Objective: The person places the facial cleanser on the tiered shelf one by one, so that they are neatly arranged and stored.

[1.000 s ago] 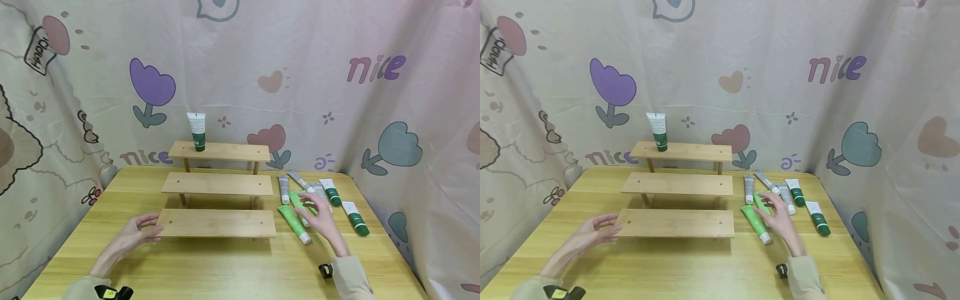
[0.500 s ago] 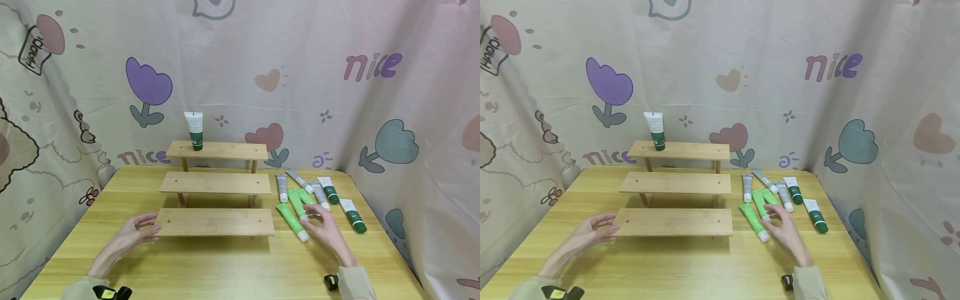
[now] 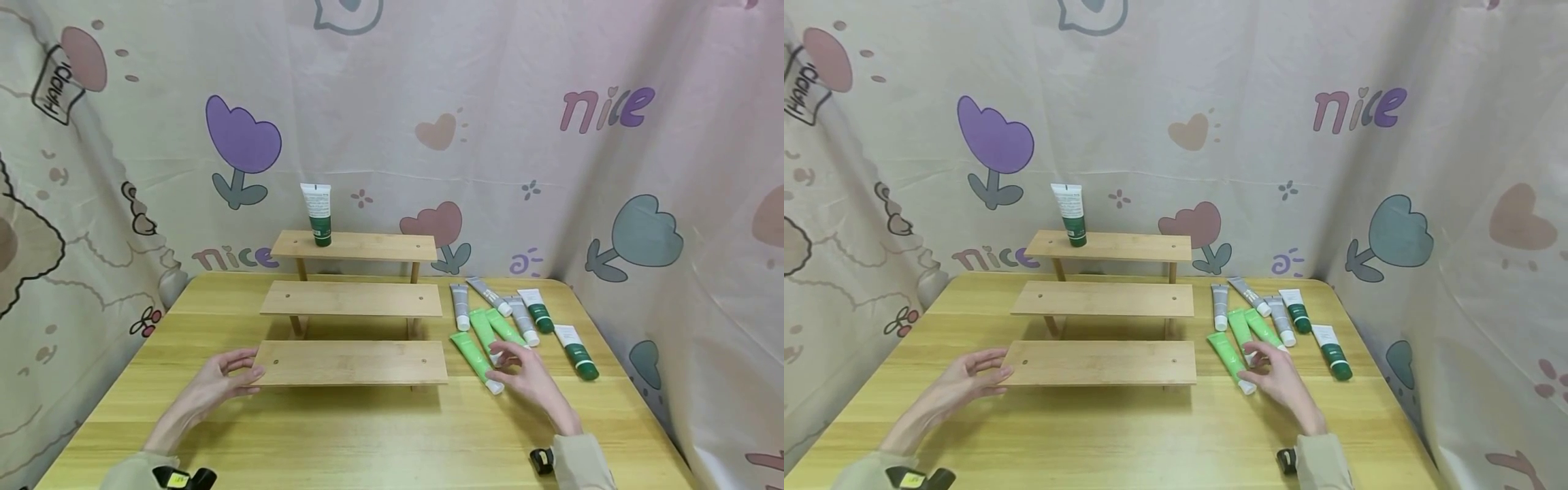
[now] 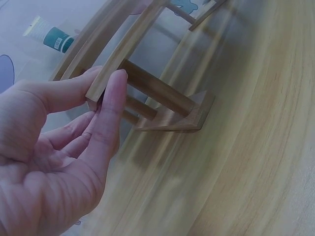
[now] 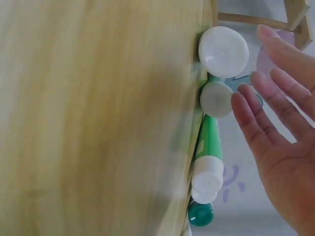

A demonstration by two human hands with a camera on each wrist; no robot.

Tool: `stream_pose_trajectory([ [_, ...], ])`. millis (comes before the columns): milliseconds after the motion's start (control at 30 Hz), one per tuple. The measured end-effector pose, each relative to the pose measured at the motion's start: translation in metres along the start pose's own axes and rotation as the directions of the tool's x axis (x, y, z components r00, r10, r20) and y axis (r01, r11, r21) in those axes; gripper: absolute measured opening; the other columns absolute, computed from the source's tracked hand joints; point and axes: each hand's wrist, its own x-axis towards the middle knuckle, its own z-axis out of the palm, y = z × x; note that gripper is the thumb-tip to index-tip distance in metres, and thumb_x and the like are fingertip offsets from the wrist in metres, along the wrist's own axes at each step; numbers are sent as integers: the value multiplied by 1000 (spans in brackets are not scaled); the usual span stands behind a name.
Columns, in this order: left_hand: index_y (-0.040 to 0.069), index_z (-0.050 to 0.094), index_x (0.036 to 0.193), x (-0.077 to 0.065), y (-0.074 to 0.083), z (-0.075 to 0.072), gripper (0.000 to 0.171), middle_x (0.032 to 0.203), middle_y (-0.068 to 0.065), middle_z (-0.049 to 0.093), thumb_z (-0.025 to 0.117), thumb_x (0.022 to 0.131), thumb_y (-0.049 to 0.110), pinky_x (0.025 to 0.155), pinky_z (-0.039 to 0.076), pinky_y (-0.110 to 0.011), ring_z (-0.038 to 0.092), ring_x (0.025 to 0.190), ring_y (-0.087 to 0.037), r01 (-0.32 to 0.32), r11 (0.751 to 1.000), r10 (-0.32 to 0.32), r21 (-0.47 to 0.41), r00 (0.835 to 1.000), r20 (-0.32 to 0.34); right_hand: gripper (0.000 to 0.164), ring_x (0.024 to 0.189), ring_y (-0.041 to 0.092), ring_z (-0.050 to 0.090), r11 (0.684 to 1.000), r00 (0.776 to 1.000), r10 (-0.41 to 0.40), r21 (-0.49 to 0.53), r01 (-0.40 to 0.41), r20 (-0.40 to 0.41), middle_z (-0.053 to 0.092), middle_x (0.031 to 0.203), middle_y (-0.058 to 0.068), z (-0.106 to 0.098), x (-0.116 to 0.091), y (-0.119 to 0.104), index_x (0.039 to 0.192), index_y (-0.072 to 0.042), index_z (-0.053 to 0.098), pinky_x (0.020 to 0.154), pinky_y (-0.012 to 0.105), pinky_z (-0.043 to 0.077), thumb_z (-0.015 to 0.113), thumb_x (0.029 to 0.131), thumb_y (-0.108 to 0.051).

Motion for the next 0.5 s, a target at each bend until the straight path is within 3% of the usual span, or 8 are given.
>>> stream_pose_trajectory([
  [200, -21, 15, 150, -1, -1, 0, 75, 141, -36, 34, 62, 100, 10, 92, 65, -33, 65, 100, -7, -3, 1000, 3, 16, 1000, 5, 44, 81, 12, 64, 998, 998, 41, -58, -38, 43, 71, 99, 9, 1, 1, -1, 114, -1, 69, 72, 23, 61, 87, 74, -7],
  [500, -22, 14, 150, 0, 0, 0, 77, 123, -13, 46, 63, 99, 8, 90, 65, -31, 65, 97, -8, 2, 1000, -2, -28, 1000, -1, 39, 77, 6, 57, 994, 994, 27, -106, -17, 101, 68, 89, 3, -1, 1, 0, 112, 0, 69, 66, 20, 56, 85, 76, -5],
])
